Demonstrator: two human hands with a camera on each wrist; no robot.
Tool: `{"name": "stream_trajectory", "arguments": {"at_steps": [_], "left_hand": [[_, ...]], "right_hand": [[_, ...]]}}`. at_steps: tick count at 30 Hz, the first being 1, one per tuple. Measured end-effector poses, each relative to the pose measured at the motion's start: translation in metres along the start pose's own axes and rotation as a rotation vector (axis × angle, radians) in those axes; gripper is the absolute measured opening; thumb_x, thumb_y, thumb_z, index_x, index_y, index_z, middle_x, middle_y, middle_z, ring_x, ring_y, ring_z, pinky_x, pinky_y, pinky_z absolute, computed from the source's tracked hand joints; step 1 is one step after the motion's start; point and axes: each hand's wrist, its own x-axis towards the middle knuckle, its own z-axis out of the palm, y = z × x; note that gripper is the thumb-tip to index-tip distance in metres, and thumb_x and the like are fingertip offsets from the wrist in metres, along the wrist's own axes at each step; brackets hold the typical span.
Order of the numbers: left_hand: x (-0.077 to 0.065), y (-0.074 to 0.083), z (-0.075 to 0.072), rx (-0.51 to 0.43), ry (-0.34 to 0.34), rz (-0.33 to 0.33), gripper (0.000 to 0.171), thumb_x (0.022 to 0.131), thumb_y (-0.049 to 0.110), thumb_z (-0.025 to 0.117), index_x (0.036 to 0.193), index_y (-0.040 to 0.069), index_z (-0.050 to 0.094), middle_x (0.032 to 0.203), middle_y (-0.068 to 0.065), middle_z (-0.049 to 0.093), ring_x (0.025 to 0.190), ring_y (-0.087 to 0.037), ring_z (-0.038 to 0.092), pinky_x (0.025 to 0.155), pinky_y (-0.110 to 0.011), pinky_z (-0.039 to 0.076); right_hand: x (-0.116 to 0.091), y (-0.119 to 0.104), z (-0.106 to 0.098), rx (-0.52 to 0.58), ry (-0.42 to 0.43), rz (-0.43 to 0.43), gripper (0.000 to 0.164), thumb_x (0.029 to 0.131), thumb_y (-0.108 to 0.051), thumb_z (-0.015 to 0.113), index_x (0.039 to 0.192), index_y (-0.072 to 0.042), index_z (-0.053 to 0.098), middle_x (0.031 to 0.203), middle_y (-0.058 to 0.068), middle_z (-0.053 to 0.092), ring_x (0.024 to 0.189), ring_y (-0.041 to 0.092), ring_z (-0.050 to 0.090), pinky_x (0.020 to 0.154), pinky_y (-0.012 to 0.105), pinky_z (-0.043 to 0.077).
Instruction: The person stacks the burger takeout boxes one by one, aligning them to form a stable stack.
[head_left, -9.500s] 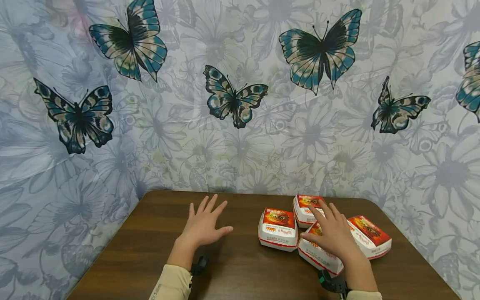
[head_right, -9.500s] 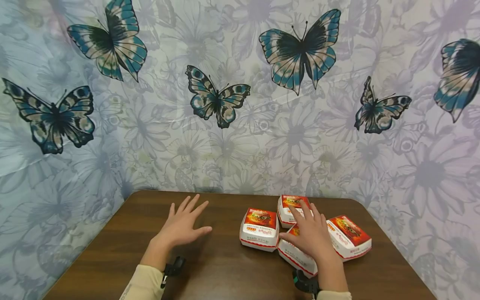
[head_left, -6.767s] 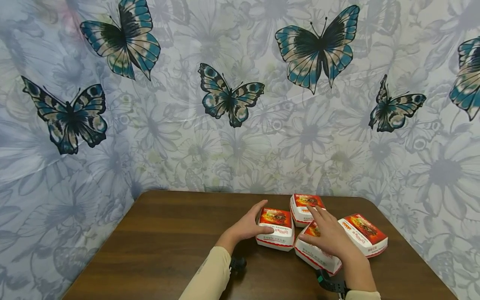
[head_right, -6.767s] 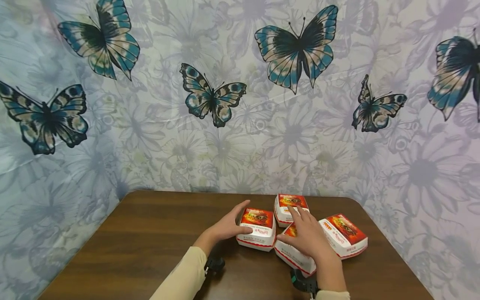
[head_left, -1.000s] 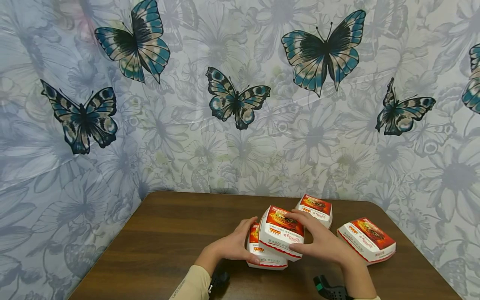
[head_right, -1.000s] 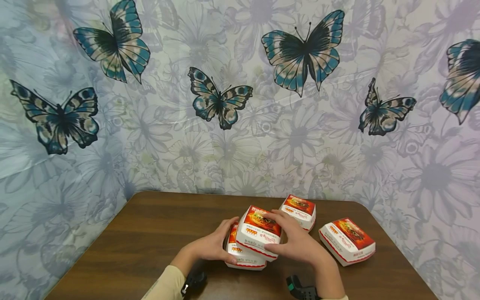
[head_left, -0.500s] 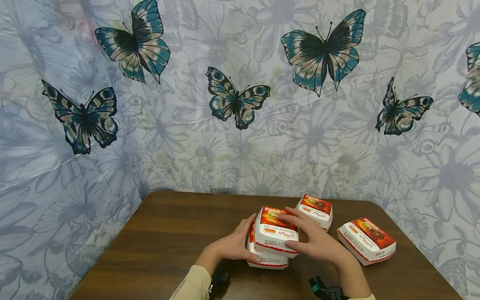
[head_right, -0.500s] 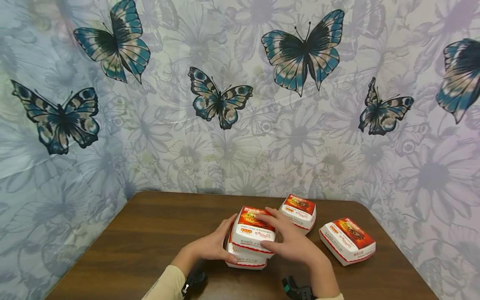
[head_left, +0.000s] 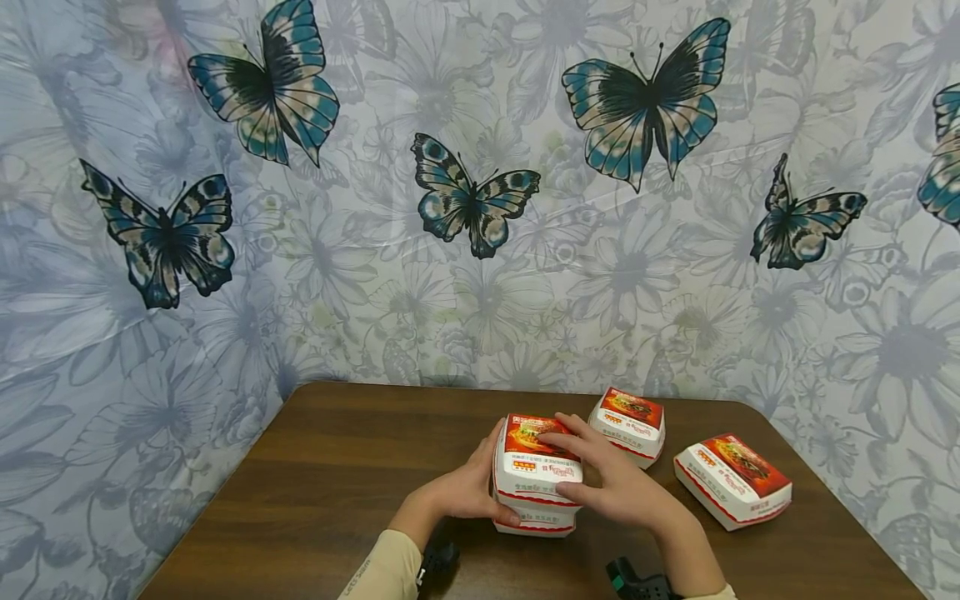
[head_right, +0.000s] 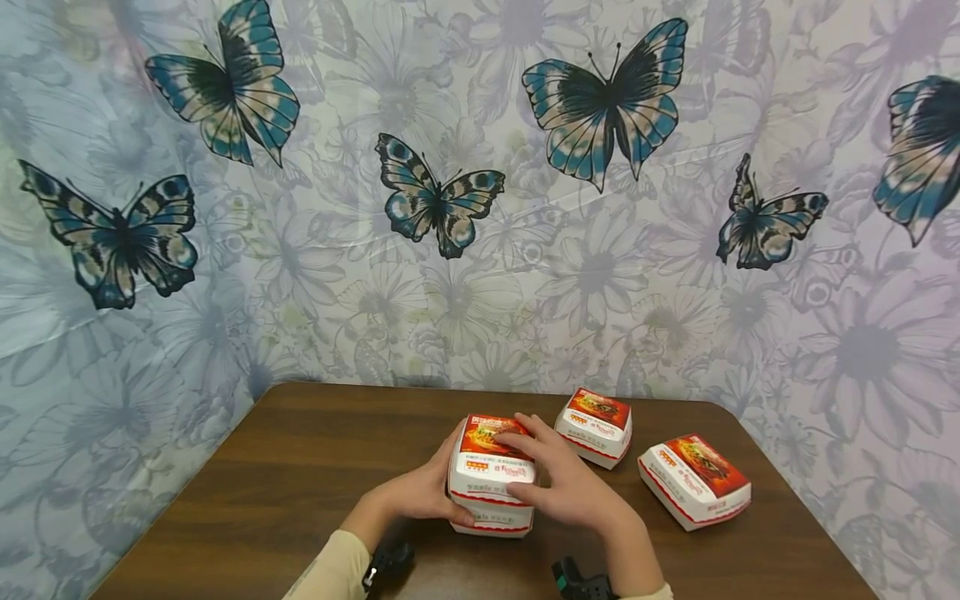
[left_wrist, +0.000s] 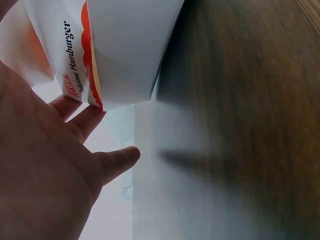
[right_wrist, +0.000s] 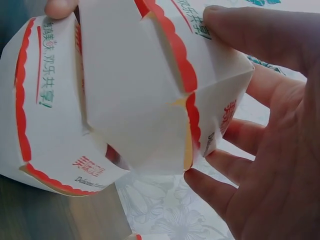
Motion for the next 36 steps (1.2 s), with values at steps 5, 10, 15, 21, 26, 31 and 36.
{"name": "stream_trajectory", "arguments": {"at_steps": [5, 10, 15, 21, 26, 31, 36], "left_hand": [[0.0, -0.001, 0.0, -0.025, 0.003, 0.015, 0.141, 0.071, 0.029, 0.091, 0.157, 0.032, -0.02, 0.165, -0.002, 0.008, 0.153, -0.025, 0.012, 0.121, -0.058, 0.02], [0.0, -0.002, 0.0, -0.027, -0.009, 0.028, 0.145, 0.072, 0.027, 0.091, 0.155, 0.029, -0.027, 0.167, -0.002, 0.008, 0.154, -0.023, 0.011, 0.122, -0.057, 0.017], [0.001, -0.003, 0.0, -0.071, -0.02, 0.062, 0.151, 0.071, 0.019, 0.092, 0.151, 0.029, -0.035, 0.163, 0.003, 0.022, 0.152, -0.017, 0.019, 0.124, -0.051, 0.014], [-0.001, -0.002, -0.002, -0.083, -0.025, 0.045, 0.155, 0.069, 0.018, 0.094, 0.148, 0.032, -0.039, 0.166, 0.002, 0.015, 0.154, -0.019, 0.01, 0.124, -0.055, 0.008], [-0.005, 0.001, -0.011, -0.053, -0.035, -0.012, 0.153, 0.067, 0.027, 0.095, 0.151, 0.037, -0.034, 0.168, -0.008, -0.007, 0.155, -0.027, -0.001, 0.122, -0.059, 0.011], [-0.009, 0.007, -0.023, -0.051, -0.048, -0.006, 0.149, 0.067, 0.047, 0.091, 0.152, 0.038, -0.031, 0.168, -0.011, -0.01, 0.155, -0.033, -0.004, 0.121, -0.062, 0.015], [-0.01, 0.02, -0.028, -0.067, -0.026, 0.021, 0.136, 0.069, 0.065, 0.083, 0.153, 0.045, -0.022, 0.168, -0.001, -0.009, 0.155, -0.031, 0.001, 0.119, -0.061, 0.021]], "right_hand": [[0.002, -0.001, 0.003, -0.006, 0.008, -0.013, 0.056, 0.092, -0.038, 0.071, 0.144, -0.034, 0.052, 0.163, 0.01, 0.03, 0.148, 0.043, 0.03, 0.103, 0.068, 0.037], [0.004, -0.001, 0.005, 0.0, 0.01, -0.042, 0.055, 0.092, -0.036, 0.07, 0.144, -0.031, 0.053, 0.163, 0.008, 0.031, 0.15, 0.044, 0.025, 0.106, 0.071, 0.033], [0.006, -0.001, 0.008, 0.004, 0.019, -0.059, 0.054, 0.093, -0.034, 0.069, 0.144, -0.029, 0.053, 0.162, 0.009, 0.032, 0.15, 0.047, 0.022, 0.107, 0.074, 0.028], [0.005, 0.0, 0.01, 0.012, 0.028, -0.054, 0.055, 0.093, -0.034, 0.069, 0.145, -0.029, 0.052, 0.162, 0.01, 0.032, 0.149, 0.05, 0.022, 0.105, 0.076, 0.028], [0.005, -0.001, 0.01, 0.013, 0.028, -0.047, 0.055, 0.093, -0.034, 0.069, 0.145, -0.029, 0.052, 0.162, 0.01, 0.032, 0.148, 0.052, 0.022, 0.105, 0.077, 0.028], [0.006, -0.001, 0.01, 0.014, 0.019, -0.045, 0.055, 0.094, -0.034, 0.068, 0.145, -0.028, 0.052, 0.163, 0.01, 0.031, 0.149, 0.051, 0.02, 0.106, 0.077, 0.026], [0.007, 0.0, 0.01, 0.006, 0.022, -0.049, 0.054, 0.094, -0.034, 0.067, 0.145, -0.03, 0.051, 0.163, 0.009, 0.03, 0.149, 0.051, 0.02, 0.105, 0.078, 0.026]]}}
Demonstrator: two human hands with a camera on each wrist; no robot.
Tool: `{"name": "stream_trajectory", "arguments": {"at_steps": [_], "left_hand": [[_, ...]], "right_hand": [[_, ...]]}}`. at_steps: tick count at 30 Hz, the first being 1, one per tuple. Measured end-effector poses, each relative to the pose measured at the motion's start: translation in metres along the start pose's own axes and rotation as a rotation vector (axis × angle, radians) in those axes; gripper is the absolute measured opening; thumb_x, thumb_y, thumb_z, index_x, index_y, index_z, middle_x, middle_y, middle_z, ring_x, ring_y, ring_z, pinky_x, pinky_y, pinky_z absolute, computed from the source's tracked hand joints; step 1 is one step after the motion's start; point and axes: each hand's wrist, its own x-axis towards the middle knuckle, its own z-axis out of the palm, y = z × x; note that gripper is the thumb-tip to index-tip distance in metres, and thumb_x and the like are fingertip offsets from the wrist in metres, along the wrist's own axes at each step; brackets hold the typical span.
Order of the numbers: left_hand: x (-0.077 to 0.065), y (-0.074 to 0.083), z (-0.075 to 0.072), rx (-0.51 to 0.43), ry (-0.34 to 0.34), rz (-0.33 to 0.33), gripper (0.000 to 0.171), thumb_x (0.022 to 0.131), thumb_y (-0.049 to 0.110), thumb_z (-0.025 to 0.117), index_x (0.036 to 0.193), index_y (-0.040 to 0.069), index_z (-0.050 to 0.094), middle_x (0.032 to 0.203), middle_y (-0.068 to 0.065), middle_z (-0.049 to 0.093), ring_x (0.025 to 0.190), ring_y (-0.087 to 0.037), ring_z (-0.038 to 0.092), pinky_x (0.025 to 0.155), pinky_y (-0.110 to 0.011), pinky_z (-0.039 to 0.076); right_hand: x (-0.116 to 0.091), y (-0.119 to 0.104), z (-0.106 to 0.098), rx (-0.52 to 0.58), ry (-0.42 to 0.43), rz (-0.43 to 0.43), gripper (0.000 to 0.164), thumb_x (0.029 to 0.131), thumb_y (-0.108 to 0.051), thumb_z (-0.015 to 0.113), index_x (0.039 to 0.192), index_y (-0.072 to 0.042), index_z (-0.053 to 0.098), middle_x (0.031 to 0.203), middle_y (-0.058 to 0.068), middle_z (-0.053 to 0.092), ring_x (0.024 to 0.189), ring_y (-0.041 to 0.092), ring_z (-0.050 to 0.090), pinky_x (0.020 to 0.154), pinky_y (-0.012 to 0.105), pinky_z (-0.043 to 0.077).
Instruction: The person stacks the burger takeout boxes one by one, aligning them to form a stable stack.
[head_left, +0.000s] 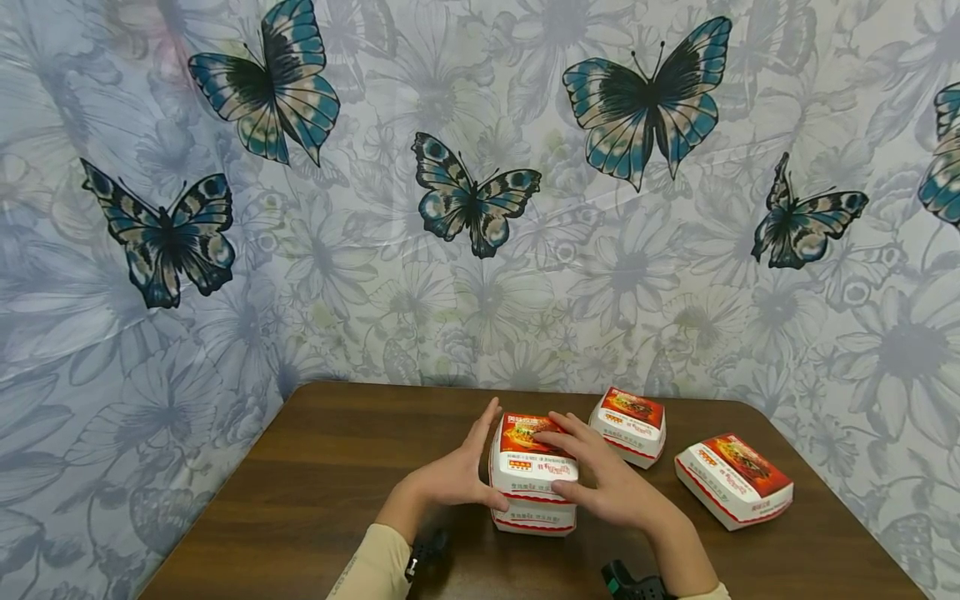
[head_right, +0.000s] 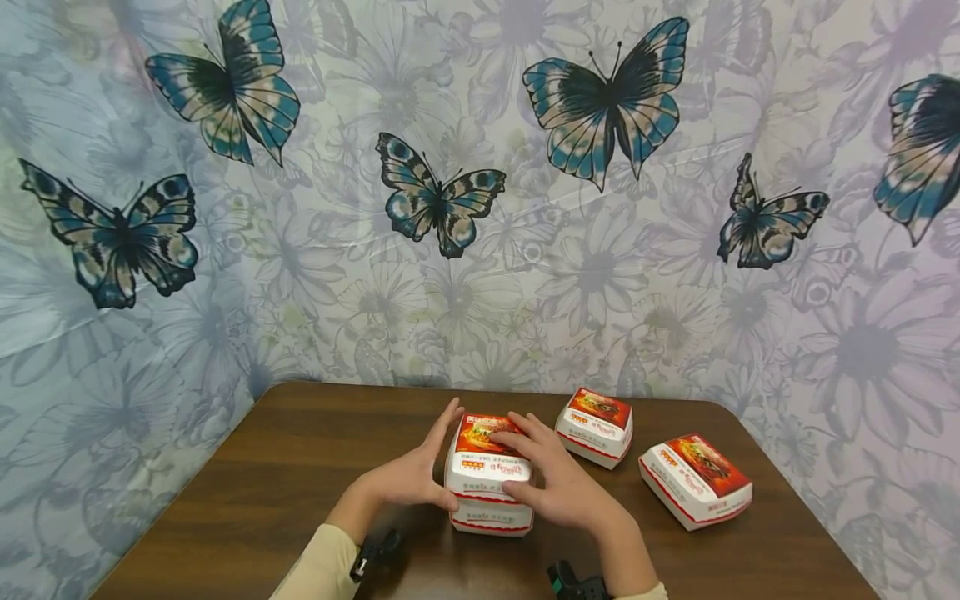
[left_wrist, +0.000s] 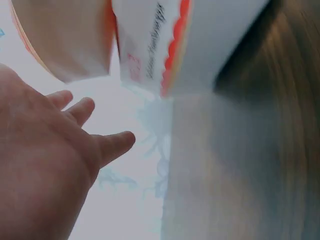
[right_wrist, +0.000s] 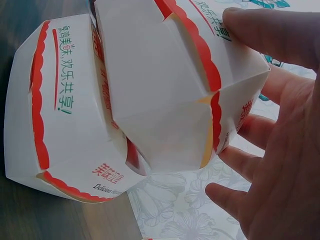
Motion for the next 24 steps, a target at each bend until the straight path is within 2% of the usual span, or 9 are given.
{"name": "stream_trajectory", "arguments": {"at_steps": [3, 7, 12, 18, 21, 24], "left_hand": [[0.002, 0.007, 0.001, 0.009, 0.008, 0.02, 0.127, 0.073, 0.066, 0.078, 0.155, 0.044, -0.017, 0.168, 0.003, -0.009, 0.154, -0.029, 0.008, 0.118, -0.057, 0.027], [0.003, 0.012, 0.005, 0.025, 0.037, 0.041, 0.116, 0.08, 0.06, 0.075, 0.157, 0.043, -0.01, 0.167, 0.006, -0.006, 0.153, -0.026, 0.013, 0.115, -0.055, 0.033], [0.003, 0.014, 0.009, 0.03, 0.079, 0.057, 0.104, 0.085, 0.058, 0.071, 0.157, 0.045, -0.003, 0.167, 0.008, -0.001, 0.153, -0.024, 0.013, 0.115, -0.057, 0.031], [0.004, 0.012, 0.009, 0.038, 0.103, 0.071, 0.099, 0.086, 0.055, 0.07, 0.157, 0.044, 0.002, 0.166, 0.008, 0.005, 0.151, -0.022, 0.018, 0.115, -0.057, 0.031], [0.004, 0.011, 0.009, 0.047, 0.108, 0.074, 0.098, 0.086, 0.054, 0.07, 0.158, 0.043, 0.003, 0.166, 0.008, 0.005, 0.151, -0.022, 0.017, 0.116, -0.058, 0.03], [0.005, 0.011, 0.009, 0.057, 0.106, 0.082, 0.098, 0.086, 0.054, 0.07, 0.158, 0.042, 0.004, 0.166, 0.006, 0.005, 0.152, -0.021, 0.015, 0.116, -0.058, 0.029]], "right_hand": [[0.0, 0.0, 0.0, 0.003, 0.001, -0.004, 0.054, 0.094, -0.034, 0.067, 0.145, -0.03, 0.051, 0.163, 0.01, 0.03, 0.148, 0.052, 0.02, 0.104, 0.079, 0.026], [0.0, 0.0, 0.0, 0.005, 0.005, -0.015, 0.054, 0.094, -0.033, 0.068, 0.145, -0.028, 0.051, 0.163, 0.01, 0.031, 0.148, 0.052, 0.021, 0.105, 0.078, 0.026], [0.0, 0.0, 0.0, 0.011, 0.005, -0.018, 0.054, 0.094, -0.033, 0.068, 0.145, -0.028, 0.051, 0.163, 0.009, 0.03, 0.148, 0.052, 0.02, 0.104, 0.079, 0.026], [0.0, 0.0, 0.0, 0.003, 0.018, 0.006, 0.056, 0.094, -0.037, 0.068, 0.146, -0.029, 0.05, 0.163, 0.006, 0.029, 0.15, 0.047, 0.02, 0.106, 0.076, 0.027], [0.0, 0.0, -0.002, 0.0, 0.053, 0.027, 0.059, 0.094, -0.038, 0.069, 0.148, -0.028, 0.047, 0.164, 0.004, 0.027, 0.151, 0.042, 0.021, 0.106, 0.074, 0.03], [-0.001, 0.002, -0.004, -0.013, 0.123, 0.03, 0.061, 0.094, -0.033, 0.07, 0.149, -0.026, 0.046, 0.164, 0.005, 0.027, 0.149, 0.04, 0.024, 0.104, 0.072, 0.034]]}}
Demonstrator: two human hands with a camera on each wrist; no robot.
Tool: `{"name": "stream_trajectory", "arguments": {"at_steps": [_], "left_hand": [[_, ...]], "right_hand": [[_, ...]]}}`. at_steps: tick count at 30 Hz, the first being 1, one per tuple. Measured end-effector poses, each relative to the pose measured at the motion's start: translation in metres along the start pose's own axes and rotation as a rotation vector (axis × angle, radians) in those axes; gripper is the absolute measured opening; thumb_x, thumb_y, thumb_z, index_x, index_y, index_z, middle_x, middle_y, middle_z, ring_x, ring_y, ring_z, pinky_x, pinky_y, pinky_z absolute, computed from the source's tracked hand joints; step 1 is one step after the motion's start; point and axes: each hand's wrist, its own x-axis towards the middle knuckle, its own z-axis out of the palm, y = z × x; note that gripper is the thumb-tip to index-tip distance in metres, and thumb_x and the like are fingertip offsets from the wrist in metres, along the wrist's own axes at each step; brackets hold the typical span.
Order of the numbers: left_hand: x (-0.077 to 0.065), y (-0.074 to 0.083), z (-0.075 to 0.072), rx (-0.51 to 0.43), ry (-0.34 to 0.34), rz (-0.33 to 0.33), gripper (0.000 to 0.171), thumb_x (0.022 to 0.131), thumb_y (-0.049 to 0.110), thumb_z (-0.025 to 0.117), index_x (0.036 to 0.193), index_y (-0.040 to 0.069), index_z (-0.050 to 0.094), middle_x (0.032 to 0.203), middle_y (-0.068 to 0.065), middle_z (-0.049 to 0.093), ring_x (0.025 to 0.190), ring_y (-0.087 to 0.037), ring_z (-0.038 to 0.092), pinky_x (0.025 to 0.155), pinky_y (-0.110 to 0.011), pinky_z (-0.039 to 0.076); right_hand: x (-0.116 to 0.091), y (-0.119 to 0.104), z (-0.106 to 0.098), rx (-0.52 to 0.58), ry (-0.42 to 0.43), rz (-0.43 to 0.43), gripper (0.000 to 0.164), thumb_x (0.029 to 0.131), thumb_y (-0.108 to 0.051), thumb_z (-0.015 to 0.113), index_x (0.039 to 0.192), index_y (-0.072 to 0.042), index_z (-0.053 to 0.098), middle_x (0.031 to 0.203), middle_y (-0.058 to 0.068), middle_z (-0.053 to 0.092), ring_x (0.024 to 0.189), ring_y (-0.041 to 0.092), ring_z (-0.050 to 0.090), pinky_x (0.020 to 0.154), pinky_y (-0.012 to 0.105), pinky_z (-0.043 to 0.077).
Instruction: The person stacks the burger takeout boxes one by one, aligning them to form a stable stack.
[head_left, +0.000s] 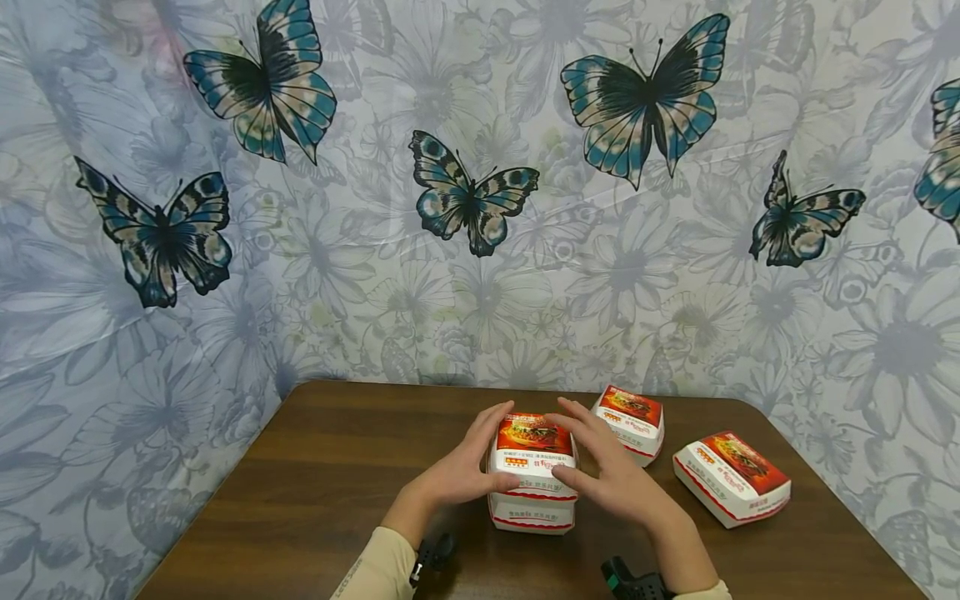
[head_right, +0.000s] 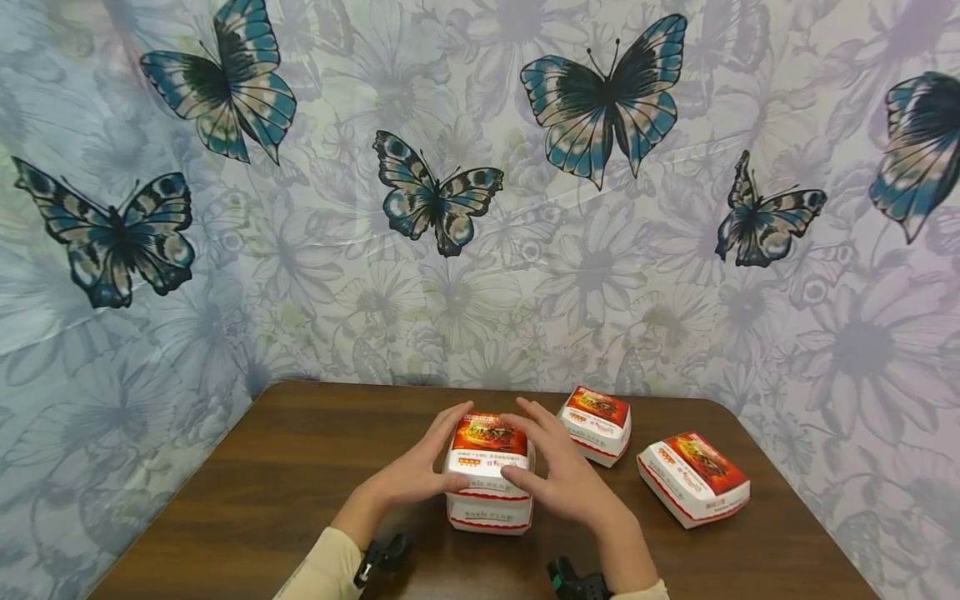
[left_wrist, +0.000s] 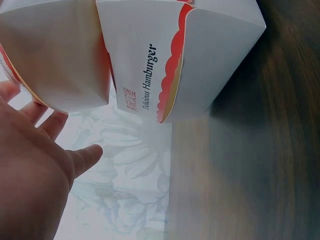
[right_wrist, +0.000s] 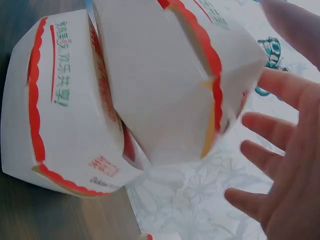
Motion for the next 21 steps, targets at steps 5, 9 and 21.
{"name": "stream_trajectory", "arguments": {"at_steps": [5, 9, 21], "left_hand": [[0.0, 0.001, -0.001, 0.024, -0.007, 0.023, 0.099, 0.086, 0.056, 0.07, 0.158, 0.041, 0.005, 0.167, 0.004, 0.004, 0.152, -0.02, 0.012, 0.117, -0.058, 0.028], [0.0, 0.002, -0.001, 0.024, -0.012, 0.033, 0.1, 0.085, 0.058, 0.071, 0.159, 0.04, 0.006, 0.166, 0.008, 0.001, 0.152, -0.02, 0.01, 0.116, -0.058, 0.028], [0.0, -0.001, 0.001, 0.006, -0.023, 0.016, 0.1, 0.084, 0.056, 0.072, 0.157, 0.044, 0.005, 0.166, 0.012, -0.003, 0.152, -0.021, 0.009, 0.116, -0.058, 0.028]], "right_hand": [[0.0, 0.009, -0.008, -0.065, 0.155, 0.018, 0.063, 0.093, -0.025, 0.071, 0.15, -0.018, 0.045, 0.162, 0.014, 0.031, 0.147, 0.044, 0.027, 0.104, 0.073, 0.03], [-0.002, 0.022, -0.013, -0.107, 0.261, 0.076, 0.064, 0.092, -0.024, 0.072, 0.15, -0.016, 0.044, 0.159, 0.02, 0.032, 0.145, 0.05, 0.025, 0.103, 0.076, 0.024], [-0.01, 0.052, -0.018, -0.134, 0.421, 0.301, 0.061, 0.094, -0.028, 0.069, 0.147, -0.007, 0.044, 0.157, 0.03, 0.028, 0.14, 0.059, 0.024, 0.101, 0.077, 0.024]]}}
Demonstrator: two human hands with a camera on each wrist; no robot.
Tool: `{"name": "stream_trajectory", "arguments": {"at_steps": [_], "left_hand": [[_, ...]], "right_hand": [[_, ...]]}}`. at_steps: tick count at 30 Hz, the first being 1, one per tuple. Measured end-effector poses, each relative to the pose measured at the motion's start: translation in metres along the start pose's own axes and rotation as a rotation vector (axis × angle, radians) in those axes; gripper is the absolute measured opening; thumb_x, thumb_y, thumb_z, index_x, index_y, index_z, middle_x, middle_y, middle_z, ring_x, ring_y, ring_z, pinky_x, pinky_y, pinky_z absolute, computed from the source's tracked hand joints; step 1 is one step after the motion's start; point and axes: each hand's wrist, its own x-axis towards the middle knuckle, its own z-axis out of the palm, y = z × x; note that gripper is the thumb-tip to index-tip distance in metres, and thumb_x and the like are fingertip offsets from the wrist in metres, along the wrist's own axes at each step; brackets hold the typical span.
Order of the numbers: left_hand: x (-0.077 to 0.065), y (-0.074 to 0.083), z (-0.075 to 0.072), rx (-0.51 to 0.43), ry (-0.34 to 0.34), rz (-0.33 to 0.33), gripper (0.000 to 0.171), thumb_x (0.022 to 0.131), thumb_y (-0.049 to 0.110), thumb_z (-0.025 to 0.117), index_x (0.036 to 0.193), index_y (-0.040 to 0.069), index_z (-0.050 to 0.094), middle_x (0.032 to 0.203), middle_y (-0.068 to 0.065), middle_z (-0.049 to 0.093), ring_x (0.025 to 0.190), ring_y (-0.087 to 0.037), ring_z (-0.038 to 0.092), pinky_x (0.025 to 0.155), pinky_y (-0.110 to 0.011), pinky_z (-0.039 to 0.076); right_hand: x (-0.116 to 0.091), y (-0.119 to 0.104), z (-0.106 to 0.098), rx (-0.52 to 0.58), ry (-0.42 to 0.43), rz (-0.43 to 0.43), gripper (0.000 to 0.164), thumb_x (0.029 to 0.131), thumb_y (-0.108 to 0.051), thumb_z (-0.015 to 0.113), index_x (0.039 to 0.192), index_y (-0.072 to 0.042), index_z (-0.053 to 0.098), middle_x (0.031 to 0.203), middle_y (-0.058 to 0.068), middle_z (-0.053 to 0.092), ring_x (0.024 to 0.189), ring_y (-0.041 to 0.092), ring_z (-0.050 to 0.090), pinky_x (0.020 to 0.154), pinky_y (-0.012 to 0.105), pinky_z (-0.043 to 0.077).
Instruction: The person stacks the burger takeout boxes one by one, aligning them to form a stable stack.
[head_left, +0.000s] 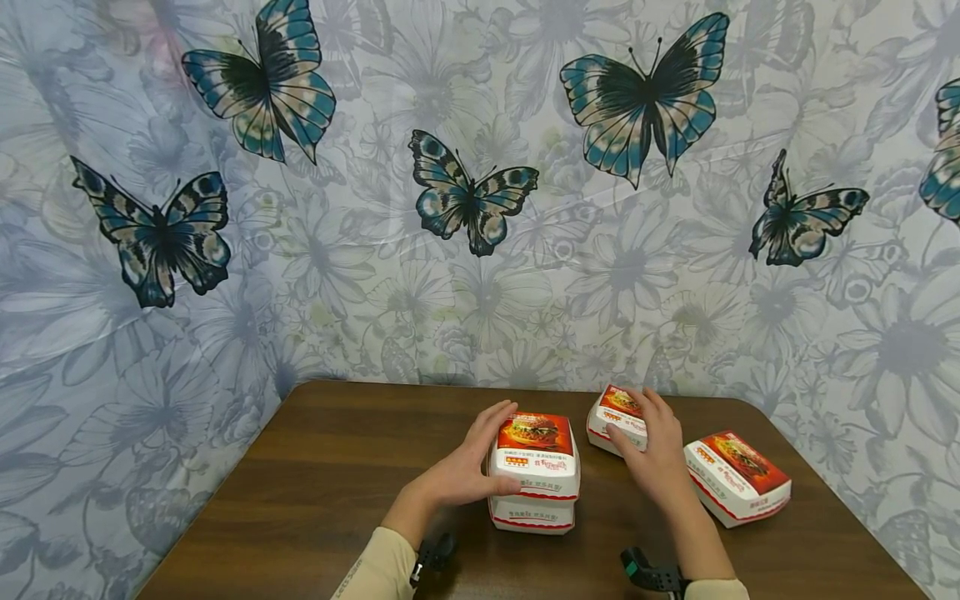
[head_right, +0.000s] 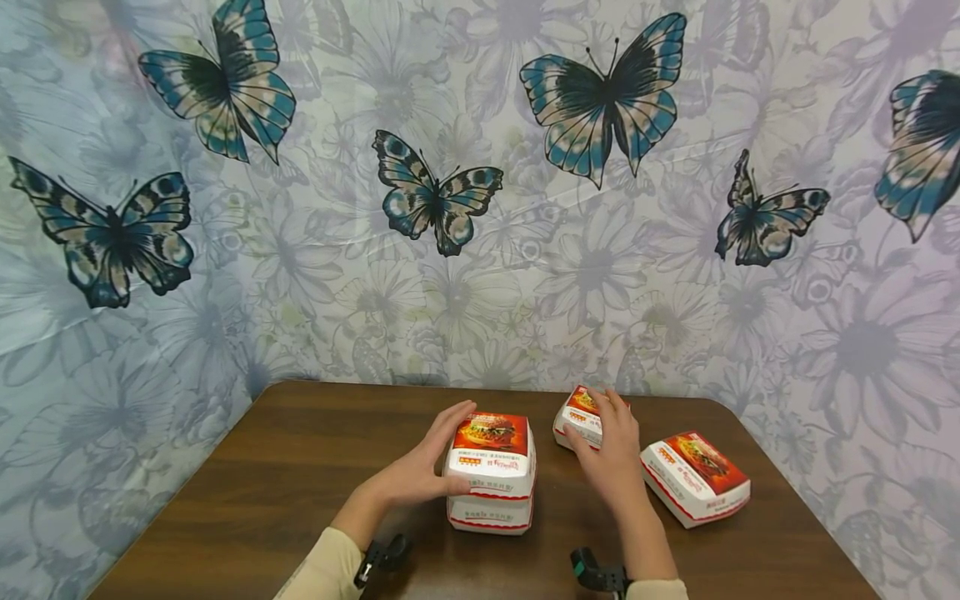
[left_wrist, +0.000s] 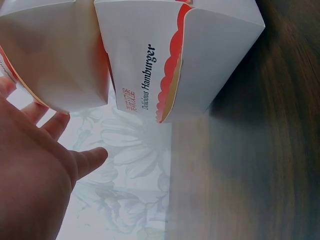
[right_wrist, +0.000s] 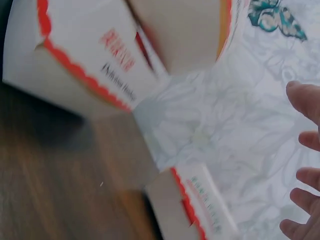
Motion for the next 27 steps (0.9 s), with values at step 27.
{"name": "stream_trajectory", "arguments": {"at_steps": [27], "left_hand": [[-0.002, 0.0, -0.001, -0.044, 0.023, -0.086, 0.106, 0.08, 0.067, 0.07, 0.154, 0.052, -0.004, 0.166, 0.008, 0.001, 0.152, -0.026, 0.016, 0.115, -0.062, 0.03]], "right_hand": [[-0.01, 0.061, 0.014, -0.128, -0.223, 0.225, 0.088, 0.095, -0.038, 0.066, 0.157, 0.003, 0.019, 0.161, 0.036, 0.003, 0.143, 0.063, 0.012, 0.108, 0.077, 0.021]]}}
